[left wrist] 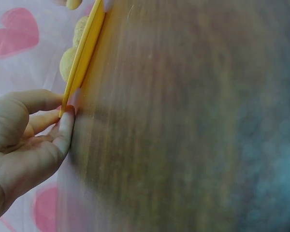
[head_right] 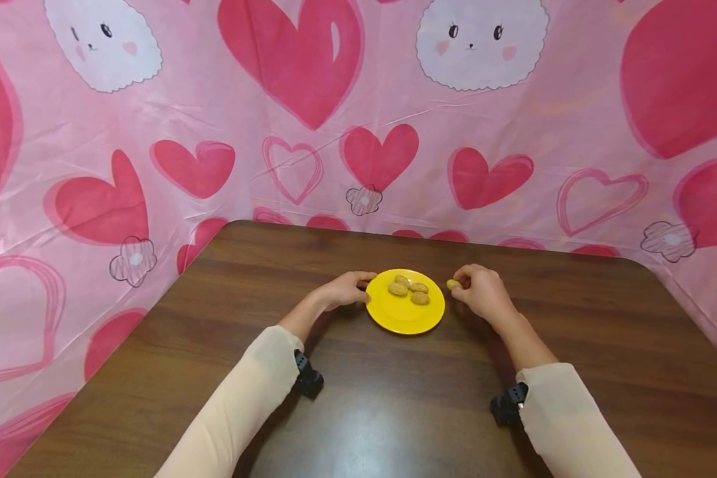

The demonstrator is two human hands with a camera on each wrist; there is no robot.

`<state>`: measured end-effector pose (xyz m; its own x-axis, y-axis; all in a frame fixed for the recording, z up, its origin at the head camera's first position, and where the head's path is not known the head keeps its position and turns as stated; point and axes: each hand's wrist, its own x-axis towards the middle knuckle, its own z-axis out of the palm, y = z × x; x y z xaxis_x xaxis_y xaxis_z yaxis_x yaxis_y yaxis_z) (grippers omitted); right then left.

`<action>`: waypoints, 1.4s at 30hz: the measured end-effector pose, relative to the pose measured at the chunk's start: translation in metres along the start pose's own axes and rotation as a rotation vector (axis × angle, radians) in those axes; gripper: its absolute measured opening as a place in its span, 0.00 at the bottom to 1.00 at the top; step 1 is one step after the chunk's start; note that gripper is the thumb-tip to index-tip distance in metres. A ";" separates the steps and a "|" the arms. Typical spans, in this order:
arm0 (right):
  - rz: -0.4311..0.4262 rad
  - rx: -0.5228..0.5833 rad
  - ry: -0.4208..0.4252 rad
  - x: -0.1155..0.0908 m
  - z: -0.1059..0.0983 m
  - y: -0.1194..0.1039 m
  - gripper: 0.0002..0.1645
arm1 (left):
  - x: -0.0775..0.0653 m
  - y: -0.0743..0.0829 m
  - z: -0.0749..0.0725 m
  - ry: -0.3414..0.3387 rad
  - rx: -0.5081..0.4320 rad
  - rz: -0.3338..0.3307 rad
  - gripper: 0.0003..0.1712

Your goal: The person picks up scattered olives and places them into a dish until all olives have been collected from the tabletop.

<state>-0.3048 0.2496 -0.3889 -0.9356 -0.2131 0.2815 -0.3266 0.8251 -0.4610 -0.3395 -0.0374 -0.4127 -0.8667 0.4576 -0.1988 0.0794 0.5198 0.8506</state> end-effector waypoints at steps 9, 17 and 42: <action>-0.051 0.010 0.038 0.006 0.008 -0.009 0.10 | 0.000 0.001 0.001 0.001 -0.006 -0.002 0.35; -0.066 0.048 -0.003 0.011 0.016 -0.021 0.10 | 0.000 0.000 0.001 0.000 -0.008 -0.007 0.34; -0.150 0.072 -0.120 0.024 0.043 -0.057 0.07 | 0.001 0.000 0.000 -0.004 -0.018 0.007 0.35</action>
<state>-0.3144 0.1753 -0.3918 -0.8838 -0.3945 0.2513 -0.4678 0.7410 -0.4817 -0.3399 -0.0370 -0.4129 -0.8640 0.4641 -0.1951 0.0760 0.5034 0.8607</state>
